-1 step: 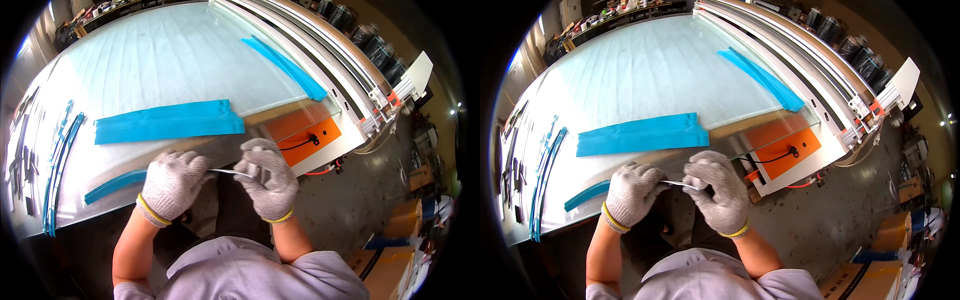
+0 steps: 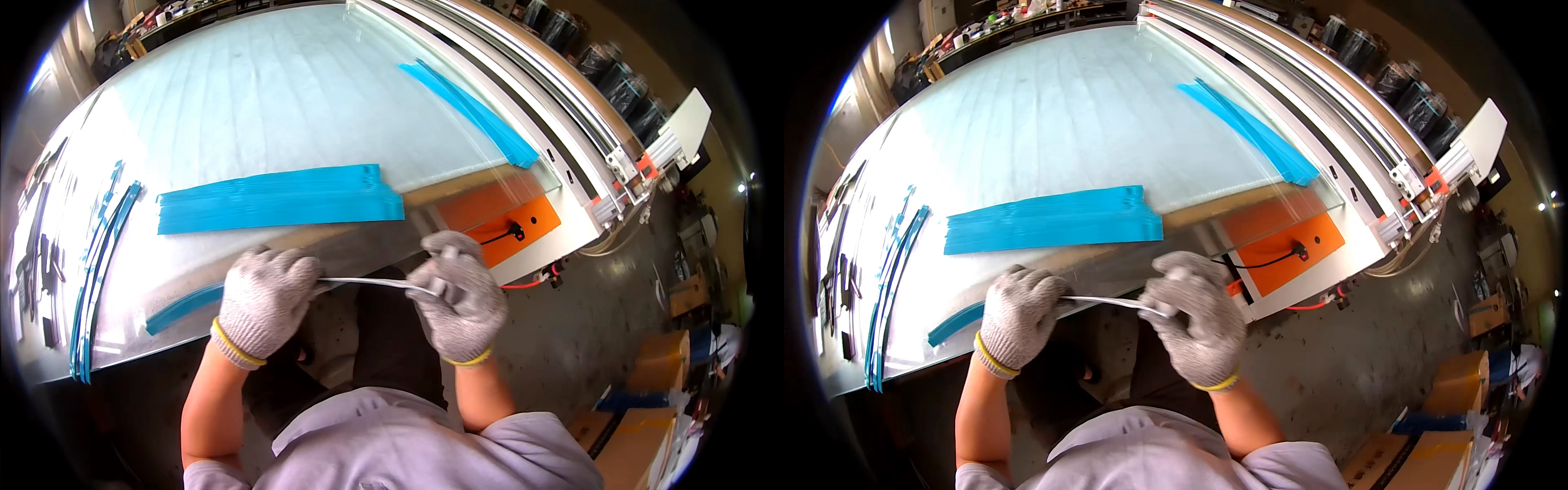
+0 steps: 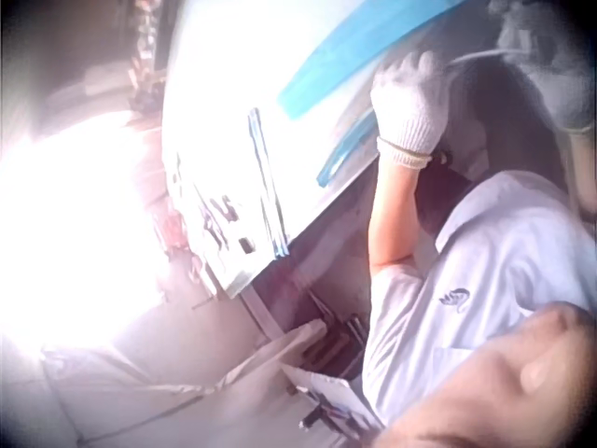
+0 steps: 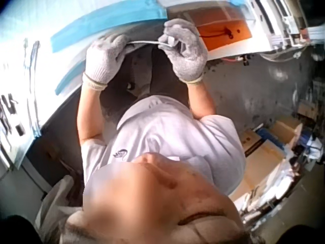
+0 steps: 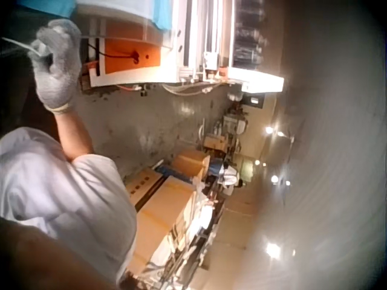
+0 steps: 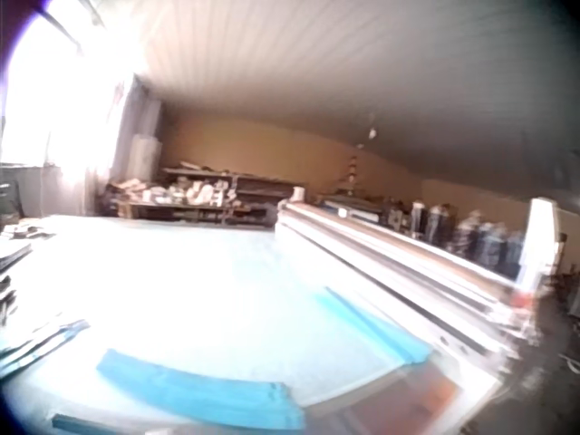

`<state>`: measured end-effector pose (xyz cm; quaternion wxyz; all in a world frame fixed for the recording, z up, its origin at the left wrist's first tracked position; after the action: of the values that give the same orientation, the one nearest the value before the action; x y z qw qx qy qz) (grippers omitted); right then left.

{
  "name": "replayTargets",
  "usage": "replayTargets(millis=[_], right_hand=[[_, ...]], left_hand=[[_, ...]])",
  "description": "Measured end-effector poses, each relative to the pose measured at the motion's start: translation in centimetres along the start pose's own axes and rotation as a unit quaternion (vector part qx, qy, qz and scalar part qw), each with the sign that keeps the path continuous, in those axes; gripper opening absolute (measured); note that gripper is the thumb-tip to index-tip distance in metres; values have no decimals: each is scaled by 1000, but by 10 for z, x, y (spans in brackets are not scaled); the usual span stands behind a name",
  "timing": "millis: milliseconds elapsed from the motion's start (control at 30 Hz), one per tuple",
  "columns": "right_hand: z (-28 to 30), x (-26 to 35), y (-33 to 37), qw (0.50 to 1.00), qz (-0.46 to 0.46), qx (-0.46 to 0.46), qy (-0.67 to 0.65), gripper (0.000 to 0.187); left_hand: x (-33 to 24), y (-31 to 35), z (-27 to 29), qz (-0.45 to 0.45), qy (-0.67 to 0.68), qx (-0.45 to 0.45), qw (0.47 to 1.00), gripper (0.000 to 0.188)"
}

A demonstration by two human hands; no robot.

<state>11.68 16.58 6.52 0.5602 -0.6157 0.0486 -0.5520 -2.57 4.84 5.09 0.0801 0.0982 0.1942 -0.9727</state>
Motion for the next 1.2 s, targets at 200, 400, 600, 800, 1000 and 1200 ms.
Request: replayTargets(millis=[200,400,600,800,1000,1200], right_hand=[[50,12,30,984,70,-48,158,26],[58,20,46,963,110,-43,242,26],[70,-13,47,988,-5,-65,142,42],[82,-41,31,996,-44,-73,-8,56],[87,-58,12,993,-94,-64,-16,57],[91,-70,-2,990,-124,-56,-46,55]], left_hand=[[24,50,31,8,-127,-82,989,18],[9,75,42,-23,-211,-149,966,33],[12,61,37,-2,-150,-82,985,28],[18,47,27,32,-68,3,997,18],[22,49,21,49,9,42,998,15],[21,39,24,89,96,30,991,16]])
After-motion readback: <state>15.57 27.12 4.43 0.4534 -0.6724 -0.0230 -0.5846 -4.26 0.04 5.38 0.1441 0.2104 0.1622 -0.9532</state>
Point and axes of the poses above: each hand's wrist, its own y-axis away from the middle knuckle, its own z-axis out of the back of the hand, x = y × z, the point moved 10 cm from there along -y, towards the middle knuckle, and after that the axes turned 5 degrees about x, right-handed, at the moved point
